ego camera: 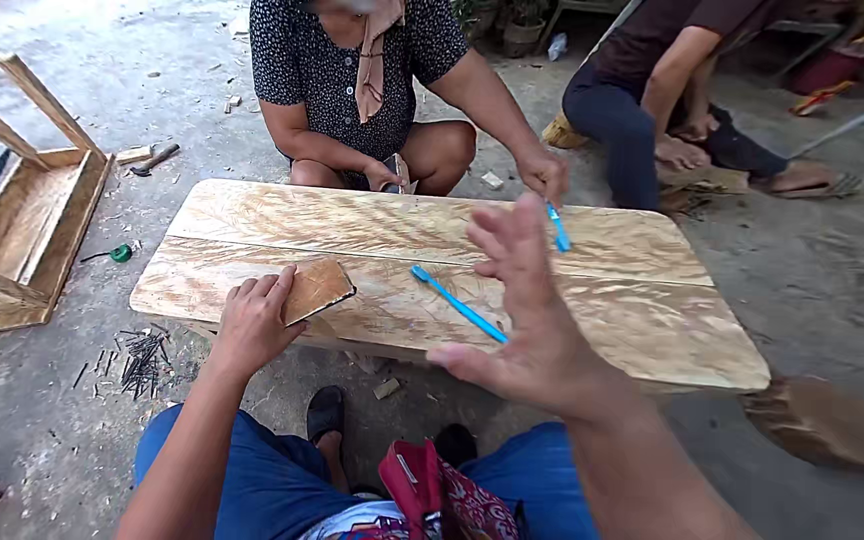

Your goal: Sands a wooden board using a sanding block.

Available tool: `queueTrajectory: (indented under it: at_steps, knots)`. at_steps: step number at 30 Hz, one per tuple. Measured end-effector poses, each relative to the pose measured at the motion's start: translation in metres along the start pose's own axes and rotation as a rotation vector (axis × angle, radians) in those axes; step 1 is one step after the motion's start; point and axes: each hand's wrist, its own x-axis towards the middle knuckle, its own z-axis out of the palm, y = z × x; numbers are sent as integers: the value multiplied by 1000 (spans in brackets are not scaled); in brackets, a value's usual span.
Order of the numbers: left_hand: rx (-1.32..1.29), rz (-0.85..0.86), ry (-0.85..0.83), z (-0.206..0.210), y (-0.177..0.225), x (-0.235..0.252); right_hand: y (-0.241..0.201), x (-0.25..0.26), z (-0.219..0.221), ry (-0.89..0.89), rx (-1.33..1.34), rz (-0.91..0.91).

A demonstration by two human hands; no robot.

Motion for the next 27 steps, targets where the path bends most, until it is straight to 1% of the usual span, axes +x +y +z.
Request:
queueTrajectory:
  at_steps: [2,4,7,10,12,13,15,16,17,19,20,21,22,24,26,27]
  knots:
    - [40,115,-38,-8,17,9,20,-6,39,-88,-269,1]
    - [64,225,-72,-15,35,17,26,-8,59,-186,-404,12]
    - [79,369,-99,-25,61,24,24,-7,65,-321,-412,69]
    - [114,422,-176,-29,74,28,29,-17,67,-297,-272,116]
    - [133,368,-201,-35,77,29,32,-26,70,-259,-116,255]
    - [126,334,-189,-42,77,29,34,-31,73,-235,-1,380]
    - [96,269,-68,-61,71,28,35,-39,77,-164,334,705]
    - [67,213,10,-72,66,24,35,-41,78,-95,537,846]
    - [26,143,86,-81,59,18,33,-42,79,-23,739,947]
    - [-84,-9,199,-86,42,2,33,-45,79,71,1046,1041]
    - [-155,-78,226,-81,33,-6,34,-46,78,80,1134,1057]
    - [-238,-158,217,-71,28,-14,35,-47,78,69,1183,1067]
    - [-345,-239,173,-58,26,-21,36,-48,78,53,1209,1071]
    - [-590,-350,32,-29,38,-33,35,-49,81,16,1246,1084]
    - [-789,-369,-107,-7,59,-37,33,-49,87,-15,1305,1105]
    - [-838,-360,-149,0,67,-38,33,-48,91,-19,1356,1126]
